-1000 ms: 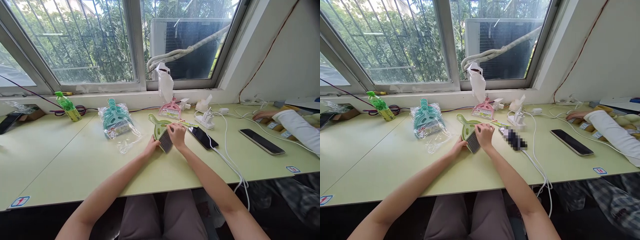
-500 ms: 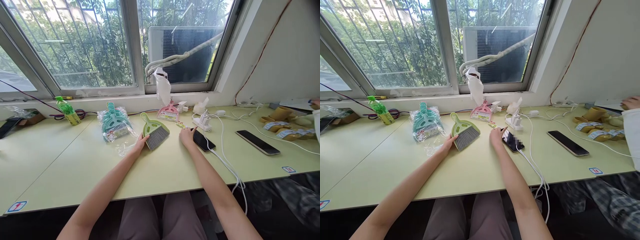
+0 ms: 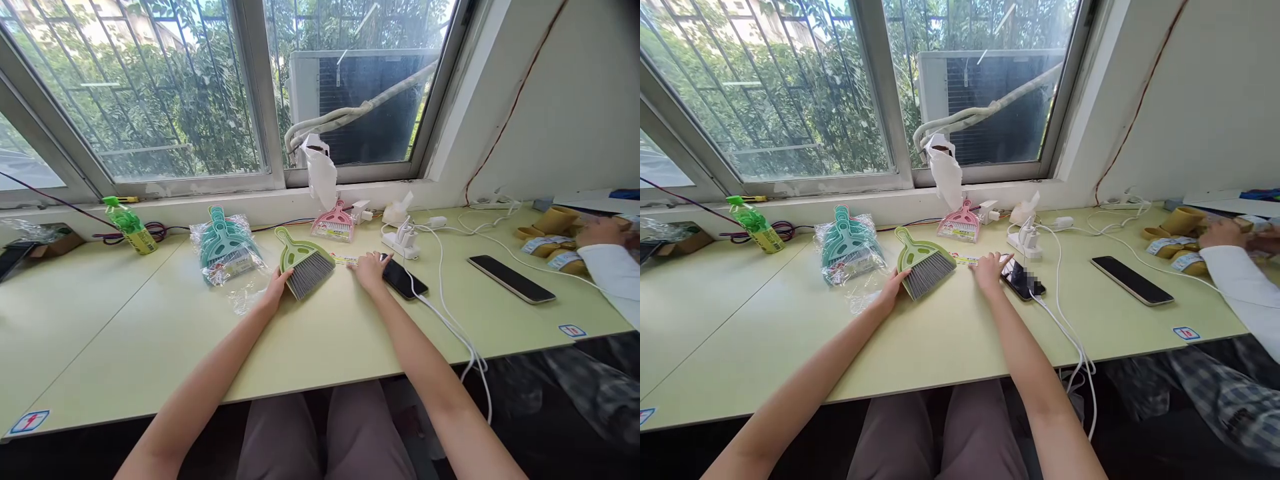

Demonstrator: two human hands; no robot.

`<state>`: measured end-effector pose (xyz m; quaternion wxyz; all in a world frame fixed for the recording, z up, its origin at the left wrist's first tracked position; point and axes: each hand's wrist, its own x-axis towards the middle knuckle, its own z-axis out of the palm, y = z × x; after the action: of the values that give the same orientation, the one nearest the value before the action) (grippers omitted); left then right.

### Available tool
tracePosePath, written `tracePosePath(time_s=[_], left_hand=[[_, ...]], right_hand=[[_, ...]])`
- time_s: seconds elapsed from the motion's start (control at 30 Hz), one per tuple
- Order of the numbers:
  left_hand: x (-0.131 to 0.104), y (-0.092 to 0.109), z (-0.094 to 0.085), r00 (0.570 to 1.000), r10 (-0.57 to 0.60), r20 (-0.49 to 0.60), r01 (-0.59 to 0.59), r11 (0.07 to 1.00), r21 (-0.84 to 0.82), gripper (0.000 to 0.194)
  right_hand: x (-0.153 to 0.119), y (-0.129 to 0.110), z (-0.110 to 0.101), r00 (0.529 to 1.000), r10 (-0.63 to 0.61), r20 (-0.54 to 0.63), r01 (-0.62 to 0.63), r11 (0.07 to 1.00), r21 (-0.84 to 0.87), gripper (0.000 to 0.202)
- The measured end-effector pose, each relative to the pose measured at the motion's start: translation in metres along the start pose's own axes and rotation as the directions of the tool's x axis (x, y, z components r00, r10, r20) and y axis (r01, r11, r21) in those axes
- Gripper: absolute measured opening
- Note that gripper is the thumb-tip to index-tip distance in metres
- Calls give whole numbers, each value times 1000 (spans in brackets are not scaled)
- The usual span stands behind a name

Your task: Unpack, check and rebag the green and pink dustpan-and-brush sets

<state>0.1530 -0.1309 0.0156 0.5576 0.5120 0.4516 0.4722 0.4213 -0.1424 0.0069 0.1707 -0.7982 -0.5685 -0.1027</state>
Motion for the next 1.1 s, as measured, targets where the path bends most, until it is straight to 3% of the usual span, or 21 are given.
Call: tracePosePath(time_s=[0.2, 0.43, 0.57, 0.73, 0.93, 1.03, 1.1], left_hand=[[5, -3, 1, 997, -45, -63, 39, 995, -93, 39], [8, -7, -1, 996, -60, -67, 53, 993, -110, 34], [8, -6, -1, 995, -65, -74, 57, 992, -117, 35], [6, -5, 0, 995, -63, -75, 53, 990, -132, 32], [4, -3, 2, 995, -66, -74, 56, 991, -124, 31], [4, -2, 2, 995, -63, -76, 53, 991, -124, 31], [4, -3, 2, 995, -63, -83, 52, 991, -122, 32]], right_hand=[[2, -3, 4, 1000, -2, 19, 1, 998, 56, 21], [3, 0, 4, 995, 91, 47, -91, 996, -5, 37], [7, 6, 6, 995, 87, 51, -92, 990, 103, 28], [12, 10, 7, 982, 159, 101, -181, 945, 273, 24], [9, 7, 4, 983, 180, 36, -182, 928, 325, 7], [12, 6, -1, 974, 228, 13, -208, 863, 461, 7], [17, 6, -6, 968, 248, 27, -205, 728, 654, 12]])
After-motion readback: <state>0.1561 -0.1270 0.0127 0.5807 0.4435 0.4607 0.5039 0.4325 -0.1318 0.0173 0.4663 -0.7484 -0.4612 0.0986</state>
